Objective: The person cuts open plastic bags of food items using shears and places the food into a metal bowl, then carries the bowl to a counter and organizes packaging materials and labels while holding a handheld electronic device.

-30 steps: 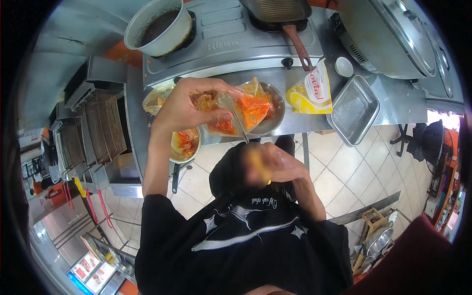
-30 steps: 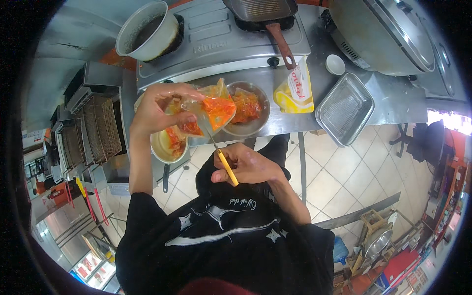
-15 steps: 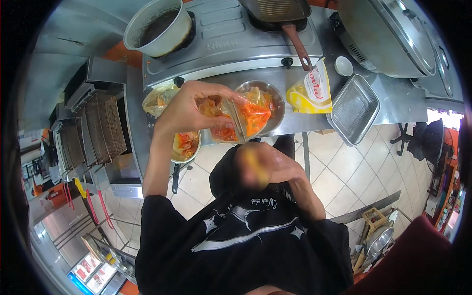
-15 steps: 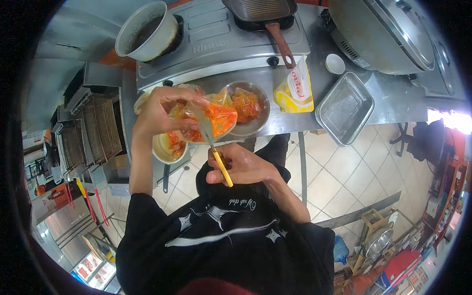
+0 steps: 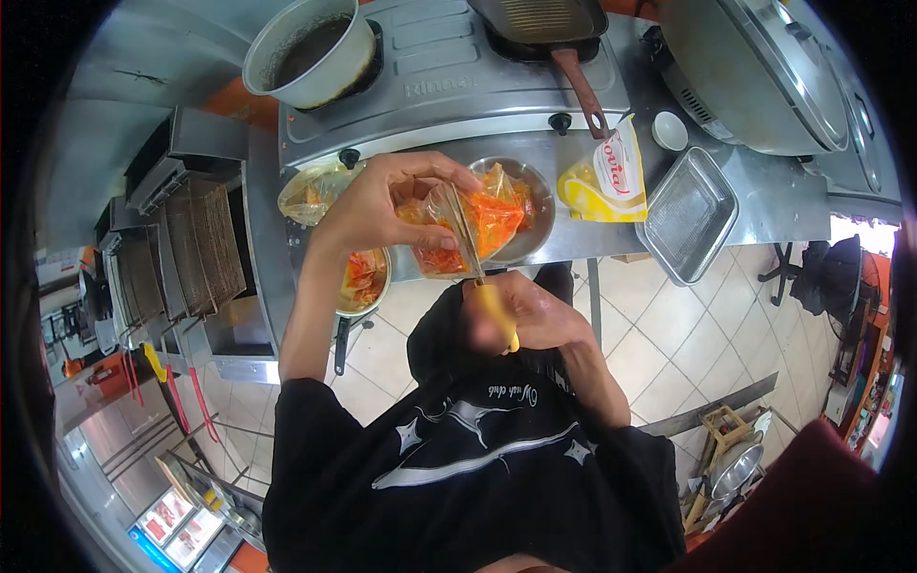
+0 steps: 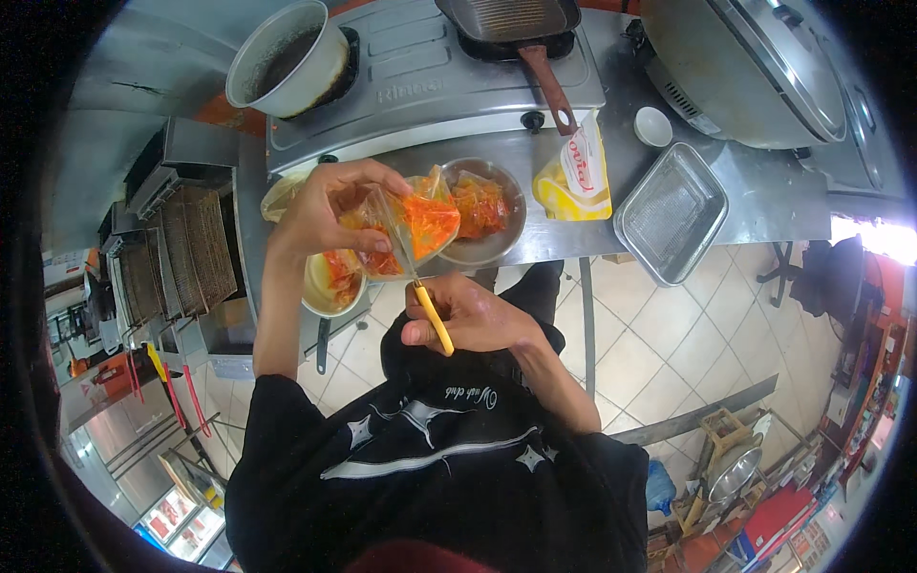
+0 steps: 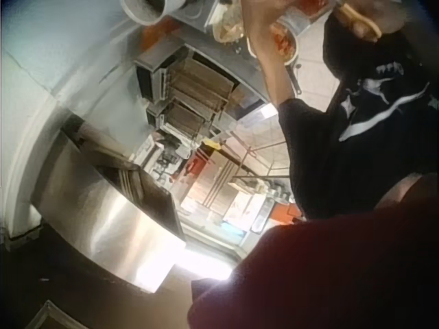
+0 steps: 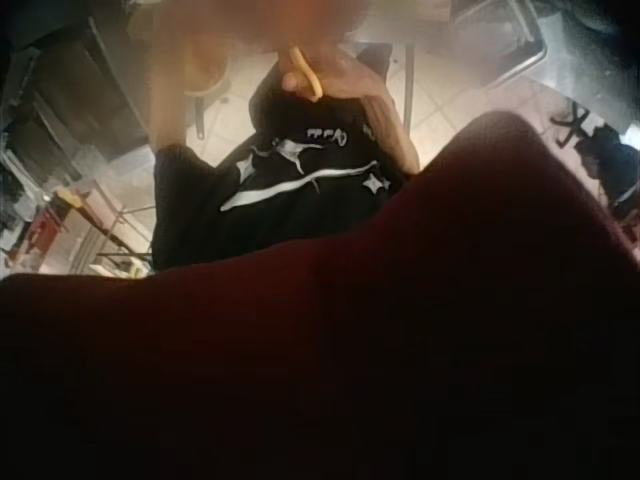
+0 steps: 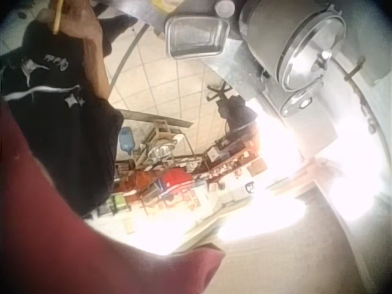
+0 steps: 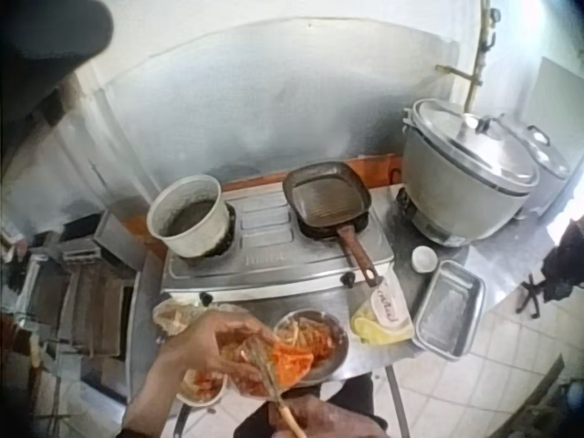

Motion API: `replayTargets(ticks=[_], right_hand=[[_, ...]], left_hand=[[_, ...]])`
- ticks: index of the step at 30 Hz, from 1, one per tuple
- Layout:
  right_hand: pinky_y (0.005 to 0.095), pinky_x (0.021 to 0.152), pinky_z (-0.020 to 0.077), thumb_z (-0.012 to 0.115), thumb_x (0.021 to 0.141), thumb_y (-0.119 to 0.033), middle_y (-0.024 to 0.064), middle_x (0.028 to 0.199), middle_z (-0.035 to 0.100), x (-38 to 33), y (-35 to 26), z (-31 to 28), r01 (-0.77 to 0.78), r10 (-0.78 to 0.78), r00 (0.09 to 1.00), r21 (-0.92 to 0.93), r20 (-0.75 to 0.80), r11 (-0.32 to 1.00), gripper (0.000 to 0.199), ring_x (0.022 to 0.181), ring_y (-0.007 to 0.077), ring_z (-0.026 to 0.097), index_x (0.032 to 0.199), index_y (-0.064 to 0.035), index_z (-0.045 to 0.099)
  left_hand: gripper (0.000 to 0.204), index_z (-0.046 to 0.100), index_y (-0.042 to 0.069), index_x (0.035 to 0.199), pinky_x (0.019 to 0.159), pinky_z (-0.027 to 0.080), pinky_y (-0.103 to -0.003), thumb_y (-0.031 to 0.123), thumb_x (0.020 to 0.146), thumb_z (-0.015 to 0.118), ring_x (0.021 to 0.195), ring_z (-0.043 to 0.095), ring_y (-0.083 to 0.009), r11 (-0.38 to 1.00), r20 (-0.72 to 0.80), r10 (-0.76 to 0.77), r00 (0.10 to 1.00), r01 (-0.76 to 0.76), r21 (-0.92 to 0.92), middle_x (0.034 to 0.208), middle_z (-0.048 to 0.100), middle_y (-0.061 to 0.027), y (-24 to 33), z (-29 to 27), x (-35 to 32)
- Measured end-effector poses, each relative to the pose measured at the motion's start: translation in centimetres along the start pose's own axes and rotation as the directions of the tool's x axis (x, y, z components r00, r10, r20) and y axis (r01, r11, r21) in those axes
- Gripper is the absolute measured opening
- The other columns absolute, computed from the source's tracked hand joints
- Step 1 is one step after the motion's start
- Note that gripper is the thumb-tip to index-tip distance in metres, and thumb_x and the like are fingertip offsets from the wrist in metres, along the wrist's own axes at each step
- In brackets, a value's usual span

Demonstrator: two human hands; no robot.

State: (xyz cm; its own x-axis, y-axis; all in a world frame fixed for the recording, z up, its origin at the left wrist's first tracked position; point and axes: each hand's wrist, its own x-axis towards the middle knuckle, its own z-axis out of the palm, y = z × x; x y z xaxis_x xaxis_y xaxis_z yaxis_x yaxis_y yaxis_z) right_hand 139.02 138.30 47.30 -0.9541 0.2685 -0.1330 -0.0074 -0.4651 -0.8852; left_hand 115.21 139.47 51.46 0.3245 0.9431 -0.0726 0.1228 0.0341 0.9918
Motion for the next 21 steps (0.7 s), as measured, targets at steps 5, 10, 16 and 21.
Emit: replayTargets(ticks=[5, 10, 16, 21], right_hand=[[0.0208, 0.044, 0.0323, 0.068, 0.083, -0.044, -0.0041, 0.055, 0.043, 0.4, 0.7, -0.3, 0.131, -0.13, 0.99, -0.018, 0.049, 0.991, 0.047, 0.05, 0.0044, 0.044, 0.068, -0.0084, 0.041], [0.0203, 0.042, 0.0317, 0.067, 0.081, -0.051, -0.0028, 0.052, 0.044, 0.4, 0.8, -0.5, -0.012, 0.007, 0.999, 0.093, 0.053, 0.996, 0.051, 0.046, 0.0065, 0.046, 0.068, -0.0087, 0.043], [0.0206, 0.041, 0.0294, 0.067, 0.078, -0.057, -0.0033, 0.053, 0.041, 1.0, 1.6, -0.7, -0.007, 0.001, 1.0, 0.185, 0.03, 0.983, 0.055, 0.046, 0.0058, 0.041, 0.07, -0.0078, 0.044], [0.0202, 0.043, 0.0284, 0.069, 0.07, -0.065, -0.0034, 0.053, 0.04, 1.2, 2.4, -1.0, -0.005, -0.001, 1.0, 0.215, 0.03, 0.977, 0.062, 0.047, 0.0064, 0.039, 0.071, -0.0095, 0.042]], left_hand=[[0.05, 0.064, 0.003, 0.107, 0.089, 0.047, -0.025, 0.002, 0.061, 0.083, 0.097, 0.059, -0.0098, 0.998, 0.073, -0.001, 0.997, 0.006, -0.068, 0.105, 0.064, -0.0023, -0.9, 0.5, 0.2], [0.056, 0.063, 0.001, 0.106, 0.091, 0.044, -0.025, 0.006, 0.056, 0.088, 0.1, 0.058, -0.0124, 0.987, 0.065, -0.1, 0.993, 0.108, -0.121, 0.104, 0.063, -0.0048, -1.2, 0.4, 0.3], [0.052, 0.064, 0.002, 0.107, 0.092, 0.045, -0.024, 0.003, 0.06, 0.085, 0.096, 0.06, -0.0101, 0.983, 0.094, -0.095, 0.991, 0.108, -0.149, 0.105, 0.064, -0.0032, -2.1, 0.7, 0.4], [0.059, 0.064, 0.002, 0.106, 0.092, 0.042, -0.025, 0.008, 0.052, 0.088, 0.1, 0.058, -0.0124, 0.95, 0.105, -0.198, 0.975, 0.217, -0.226, 0.103, 0.064, -0.0038, -2.2, 1.1, 0.7]])
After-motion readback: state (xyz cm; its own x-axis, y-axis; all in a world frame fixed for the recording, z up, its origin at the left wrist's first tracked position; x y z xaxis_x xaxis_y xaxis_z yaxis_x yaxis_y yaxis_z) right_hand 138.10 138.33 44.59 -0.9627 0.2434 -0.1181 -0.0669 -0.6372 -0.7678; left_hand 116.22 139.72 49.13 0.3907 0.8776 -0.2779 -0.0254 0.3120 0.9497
